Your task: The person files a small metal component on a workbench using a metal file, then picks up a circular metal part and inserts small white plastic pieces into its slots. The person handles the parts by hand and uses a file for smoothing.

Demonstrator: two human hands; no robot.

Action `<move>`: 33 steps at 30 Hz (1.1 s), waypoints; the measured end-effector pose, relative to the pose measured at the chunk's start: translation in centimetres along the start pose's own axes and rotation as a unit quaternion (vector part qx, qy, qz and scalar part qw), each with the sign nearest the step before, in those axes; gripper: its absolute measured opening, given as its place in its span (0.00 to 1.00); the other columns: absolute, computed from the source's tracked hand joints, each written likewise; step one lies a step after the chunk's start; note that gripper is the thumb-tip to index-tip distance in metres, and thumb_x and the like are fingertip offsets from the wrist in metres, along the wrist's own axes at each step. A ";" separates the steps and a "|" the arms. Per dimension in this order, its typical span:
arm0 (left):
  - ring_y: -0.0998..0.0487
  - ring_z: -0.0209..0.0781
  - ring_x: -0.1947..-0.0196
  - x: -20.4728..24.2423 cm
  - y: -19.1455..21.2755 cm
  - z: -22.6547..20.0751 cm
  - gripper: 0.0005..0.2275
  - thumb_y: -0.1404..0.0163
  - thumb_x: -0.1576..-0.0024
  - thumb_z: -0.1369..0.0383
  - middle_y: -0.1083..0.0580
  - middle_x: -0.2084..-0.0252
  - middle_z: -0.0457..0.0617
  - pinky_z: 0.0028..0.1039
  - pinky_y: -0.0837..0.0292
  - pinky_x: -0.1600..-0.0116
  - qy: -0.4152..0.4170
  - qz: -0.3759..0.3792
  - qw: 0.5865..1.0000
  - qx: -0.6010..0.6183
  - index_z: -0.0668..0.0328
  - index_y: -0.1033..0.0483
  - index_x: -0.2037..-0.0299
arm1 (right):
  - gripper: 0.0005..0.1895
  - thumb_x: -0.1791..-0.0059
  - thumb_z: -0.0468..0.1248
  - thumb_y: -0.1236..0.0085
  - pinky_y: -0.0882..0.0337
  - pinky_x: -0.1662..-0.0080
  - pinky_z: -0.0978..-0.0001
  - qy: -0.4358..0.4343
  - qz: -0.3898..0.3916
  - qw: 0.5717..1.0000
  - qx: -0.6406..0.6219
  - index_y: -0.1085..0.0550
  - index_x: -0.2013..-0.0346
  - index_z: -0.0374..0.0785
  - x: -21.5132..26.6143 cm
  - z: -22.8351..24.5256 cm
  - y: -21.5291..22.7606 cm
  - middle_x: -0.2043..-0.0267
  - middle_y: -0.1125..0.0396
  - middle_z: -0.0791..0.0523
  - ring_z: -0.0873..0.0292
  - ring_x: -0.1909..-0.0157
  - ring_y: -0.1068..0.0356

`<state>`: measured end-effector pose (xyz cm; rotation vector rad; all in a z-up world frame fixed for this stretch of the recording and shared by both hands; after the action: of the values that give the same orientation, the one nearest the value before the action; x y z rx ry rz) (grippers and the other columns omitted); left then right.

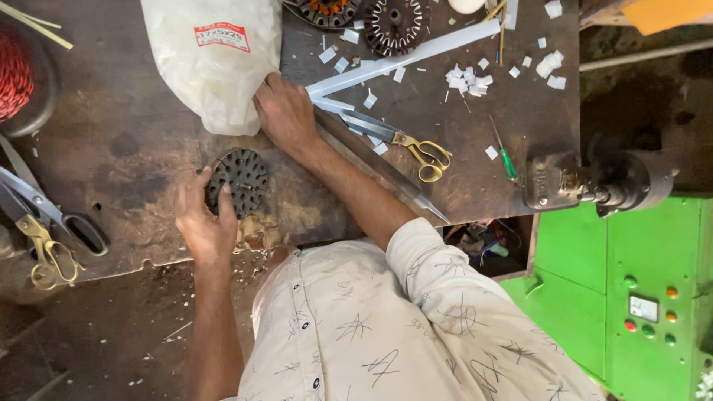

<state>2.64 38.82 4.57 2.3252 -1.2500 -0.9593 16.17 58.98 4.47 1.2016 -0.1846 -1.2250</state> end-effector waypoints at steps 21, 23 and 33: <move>0.27 0.61 0.39 -2.7 -2.6 1.0 0.15 0.50 0.36 0.76 0.27 0.41 0.67 0.47 0.35 0.33 -0.020 0.029 0.994 0.106 0.75 0.31 0.40 | 0.19 0.61 0.30 0.41 0.32 0.50 0.48 -0.301 0.057 0.925 0.224 0.29 0.56 0.33 25.6 -7.3 18.0 0.56 0.31 0.44 0.40 0.49 0.33; 0.26 0.61 0.39 -2.7 -2.8 1.2 0.15 0.50 0.36 0.76 0.27 0.41 0.68 0.47 0.33 0.33 -0.017 0.037 0.994 0.106 0.76 0.31 0.40 | 0.18 0.62 0.28 0.43 0.31 0.51 0.49 -0.353 0.076 0.912 0.193 0.29 0.57 0.34 26.7 -7.0 17.7 0.58 0.30 0.44 0.40 0.52 0.31; 0.28 0.61 0.36 -2.9 -3.2 2.2 0.16 0.52 0.33 0.75 0.29 0.39 0.69 0.46 0.33 0.31 -0.018 0.074 0.994 0.084 0.76 0.35 0.37 | 0.15 0.61 0.27 0.46 0.30 0.61 0.62 -0.491 -0.035 0.863 -0.110 0.26 0.60 0.30 35.7 -8.0 14.3 0.68 0.29 0.50 0.55 0.66 0.30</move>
<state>1.93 43.08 2.35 2.3077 -1.5480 -0.8810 44.90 33.68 -4.43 0.2899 -0.7338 -1.7847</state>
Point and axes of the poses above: each hand's wrist, its own x-axis away from the middle knuckle, its own y-axis out of the back of the hand, z = x × y, the point moved 4 cm from there along -x, towards the middle knuckle
